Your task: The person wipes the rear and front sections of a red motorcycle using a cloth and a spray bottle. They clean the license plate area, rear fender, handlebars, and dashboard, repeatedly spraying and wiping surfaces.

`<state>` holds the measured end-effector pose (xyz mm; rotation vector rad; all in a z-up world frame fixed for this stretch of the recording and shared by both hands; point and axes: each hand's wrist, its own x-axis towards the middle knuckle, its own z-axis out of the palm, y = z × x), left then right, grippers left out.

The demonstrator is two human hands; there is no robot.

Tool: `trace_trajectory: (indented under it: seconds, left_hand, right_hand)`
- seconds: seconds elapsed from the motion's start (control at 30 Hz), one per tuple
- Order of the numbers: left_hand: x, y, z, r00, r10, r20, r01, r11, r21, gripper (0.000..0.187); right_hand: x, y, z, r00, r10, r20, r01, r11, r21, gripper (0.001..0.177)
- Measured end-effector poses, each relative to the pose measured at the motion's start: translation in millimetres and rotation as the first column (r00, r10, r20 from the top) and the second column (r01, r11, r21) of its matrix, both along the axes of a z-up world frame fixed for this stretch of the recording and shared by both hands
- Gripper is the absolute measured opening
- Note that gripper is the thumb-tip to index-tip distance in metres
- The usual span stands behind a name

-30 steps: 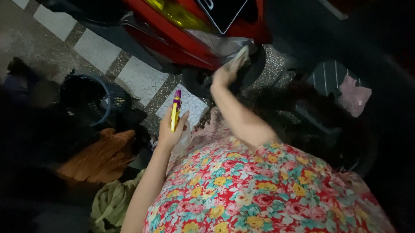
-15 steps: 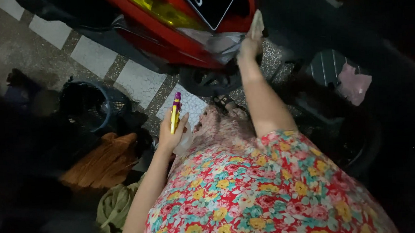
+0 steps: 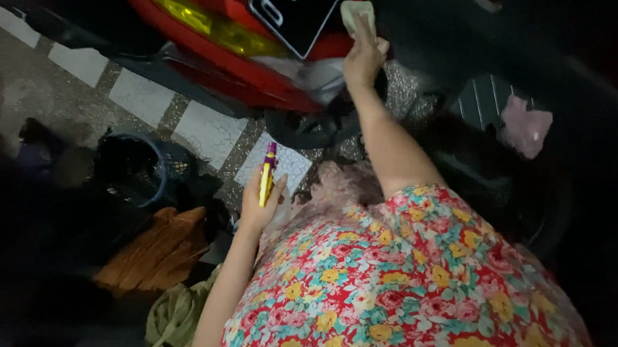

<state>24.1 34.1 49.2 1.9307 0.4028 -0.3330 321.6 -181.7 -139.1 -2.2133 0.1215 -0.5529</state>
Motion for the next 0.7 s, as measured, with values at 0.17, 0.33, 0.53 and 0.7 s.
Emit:
trace_trajectory:
  seconds: [0.17, 0.33, 0.53, 0.7]
  left_hand:
    - [30, -31, 12, 0.999, -0.004, 0.04, 0.004, 1.0, -0.002, 0.022]
    - [74, -73, -11, 0.998, -0.036, 0.045, 0.032, 0.995, 0.092, 0.032]
    - [144, -138, -26, 0.996, 0.086, 0.017, -0.087, 0.993, 0.082, 0.043]
    - [186, -184, -36, 0.976, 0.215, -0.038, -0.212, 0.975, 0.071, 0.06]
  right_hand:
    - [41, -47, 77, 0.807, 0.204, -0.554, 0.189, 0.8, 0.57, 0.045]
    - [107, -76, 68, 0.803, 0.364, -0.473, 0.146, 0.648, 0.747, 0.044]
    - [156, -53, -56, 0.834, 0.484, -0.264, -0.142, 0.651, 0.746, 0.049]
    - [40, -59, -40, 0.771, 0.407, -0.489, 0.028, 0.746, 0.665, 0.052]
